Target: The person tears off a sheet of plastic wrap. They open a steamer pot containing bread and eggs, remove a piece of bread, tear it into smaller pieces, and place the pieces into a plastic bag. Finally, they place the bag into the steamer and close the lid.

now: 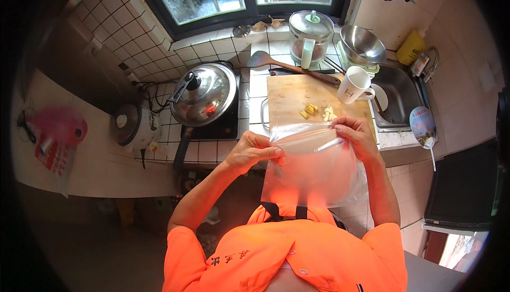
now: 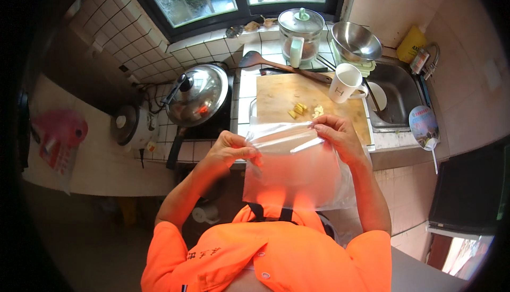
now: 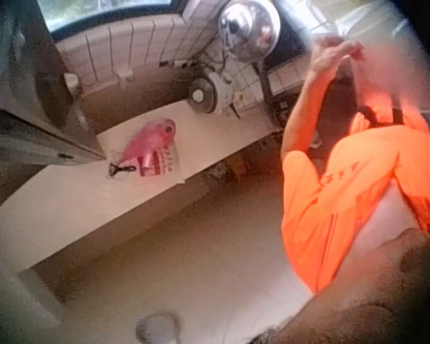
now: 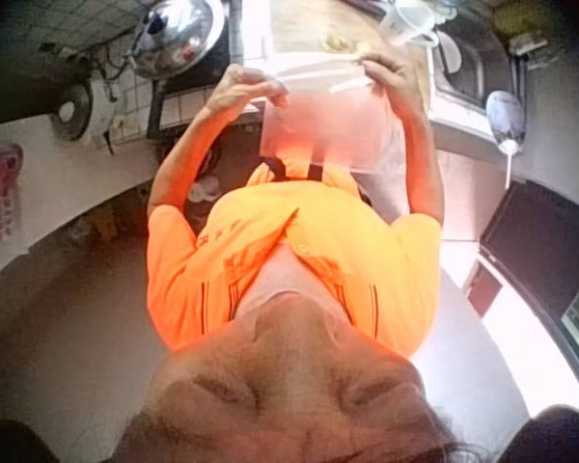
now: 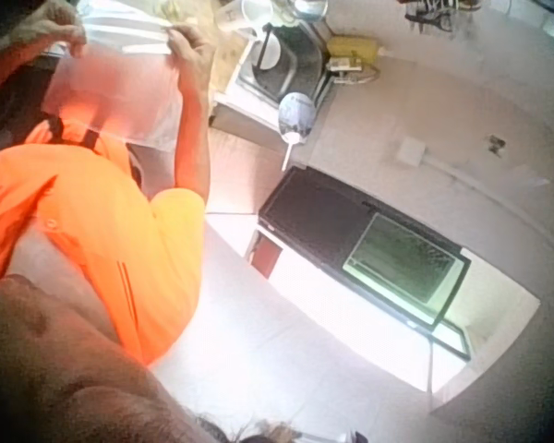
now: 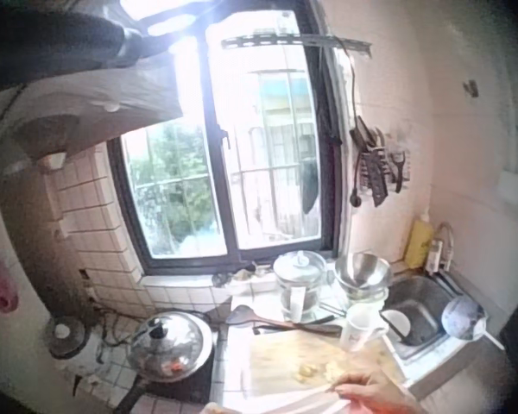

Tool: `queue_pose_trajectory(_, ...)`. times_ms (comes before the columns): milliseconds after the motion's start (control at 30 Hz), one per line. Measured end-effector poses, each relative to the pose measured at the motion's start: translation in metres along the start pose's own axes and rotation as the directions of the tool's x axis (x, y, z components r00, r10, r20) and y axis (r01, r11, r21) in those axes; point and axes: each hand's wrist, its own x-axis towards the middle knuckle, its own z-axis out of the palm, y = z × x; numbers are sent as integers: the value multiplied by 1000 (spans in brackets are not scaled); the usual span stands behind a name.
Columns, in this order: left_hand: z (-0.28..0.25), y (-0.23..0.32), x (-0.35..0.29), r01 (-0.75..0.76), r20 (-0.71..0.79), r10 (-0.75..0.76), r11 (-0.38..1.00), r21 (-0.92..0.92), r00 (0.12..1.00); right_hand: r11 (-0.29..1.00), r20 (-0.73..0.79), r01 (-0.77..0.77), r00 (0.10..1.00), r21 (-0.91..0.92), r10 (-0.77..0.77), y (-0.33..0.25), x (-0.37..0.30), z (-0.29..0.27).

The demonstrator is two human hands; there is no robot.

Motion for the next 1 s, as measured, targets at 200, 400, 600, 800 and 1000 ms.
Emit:
queue_pose_trajectory(200, -14, 1, -1, -174, -133, 157, 976, -129, 979, 983, 373, -118, 914, -140, 162, 4, -19, -33)
queue_pose_trajectory(400, -49, 10, -34, -322, -223, 281, 929, -179, 934, 936, 384, -282, 856, -212, 345, 43, -43, -62)
queue_pose_trajectory(600, -84, -15, -71, -58, -308, 105, 986, 157, 945, 985, 108, -124, 988, 120, 111, 60, -54, -24)
queue_pose_trajectory(800, -36, 2, -70, -59, -81, 574, 222, 973, 815, 911, 144, 214, 974, -352, -173, 44, -35, 44)
queue_pose_trajectory(1000, 29, 18, -37, -356, 255, 461, 145, 923, 850, 488, 439, 680, 729, -546, -525, 20, -19, 109)
